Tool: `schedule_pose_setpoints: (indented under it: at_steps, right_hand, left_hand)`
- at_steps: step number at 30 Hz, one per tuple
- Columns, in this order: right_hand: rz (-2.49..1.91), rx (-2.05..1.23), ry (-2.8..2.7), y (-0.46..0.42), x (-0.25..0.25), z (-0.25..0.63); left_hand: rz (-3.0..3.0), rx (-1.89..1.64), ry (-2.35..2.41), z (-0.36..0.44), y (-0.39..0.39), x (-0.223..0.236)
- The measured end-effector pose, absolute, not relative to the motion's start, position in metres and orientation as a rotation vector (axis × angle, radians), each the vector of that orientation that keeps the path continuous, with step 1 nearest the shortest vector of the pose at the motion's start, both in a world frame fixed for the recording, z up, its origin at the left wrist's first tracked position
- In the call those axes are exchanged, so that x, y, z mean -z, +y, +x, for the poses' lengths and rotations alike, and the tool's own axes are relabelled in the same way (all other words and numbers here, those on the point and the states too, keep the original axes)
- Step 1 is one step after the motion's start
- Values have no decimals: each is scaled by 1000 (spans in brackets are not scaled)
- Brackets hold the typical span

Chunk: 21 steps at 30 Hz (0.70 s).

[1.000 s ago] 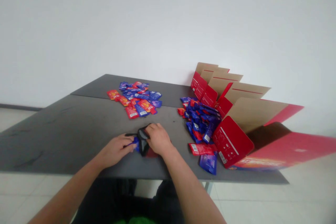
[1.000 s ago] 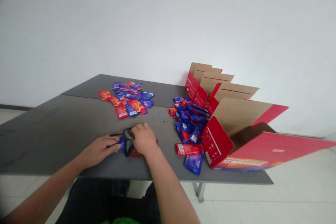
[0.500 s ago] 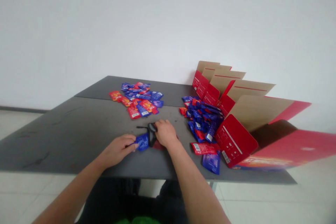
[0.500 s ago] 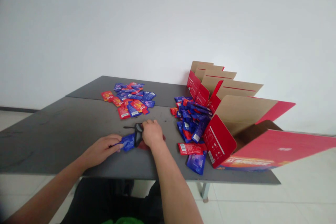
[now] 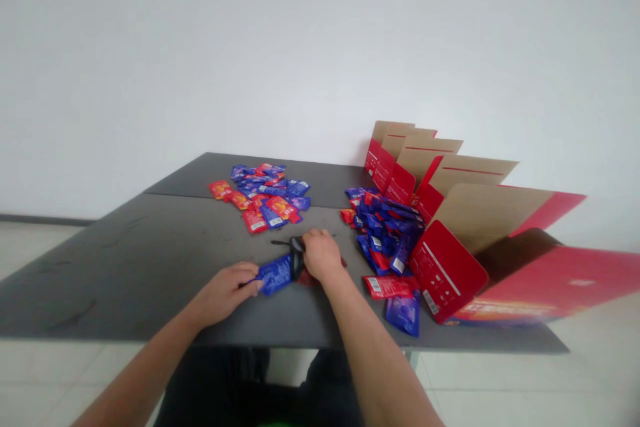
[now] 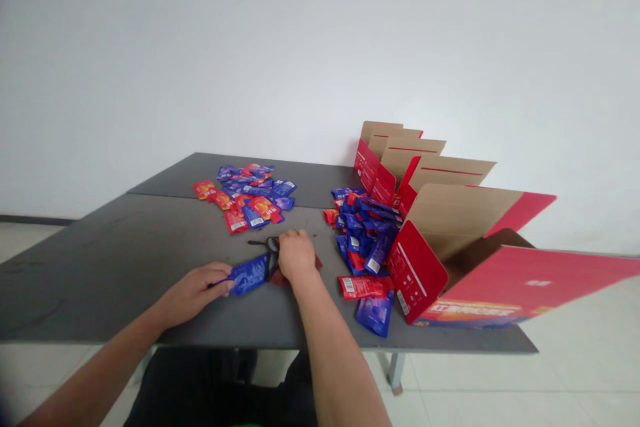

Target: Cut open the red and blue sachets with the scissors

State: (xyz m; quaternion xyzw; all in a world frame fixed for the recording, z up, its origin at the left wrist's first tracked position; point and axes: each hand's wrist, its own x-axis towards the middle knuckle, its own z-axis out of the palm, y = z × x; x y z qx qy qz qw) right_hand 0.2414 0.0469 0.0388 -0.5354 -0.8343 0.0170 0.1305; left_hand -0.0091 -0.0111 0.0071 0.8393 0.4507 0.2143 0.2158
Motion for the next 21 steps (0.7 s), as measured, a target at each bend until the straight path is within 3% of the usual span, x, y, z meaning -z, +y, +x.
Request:
schedule_pose_setpoints:
  at_steps: [7,15,21]
  right_hand:
    - [-1181,-79,-2533,21,-41,211]
    - [-1623,-61,-2359,47,-47,243]
    - [-1109,-8,-2574,21,-35,214]
  left_hand:
    - [2322,-607,1285,-13,-10,-2]
    - [2348,-517,1395,-23,-4,10]
    - [2392,-549,1460,-34,6,26]
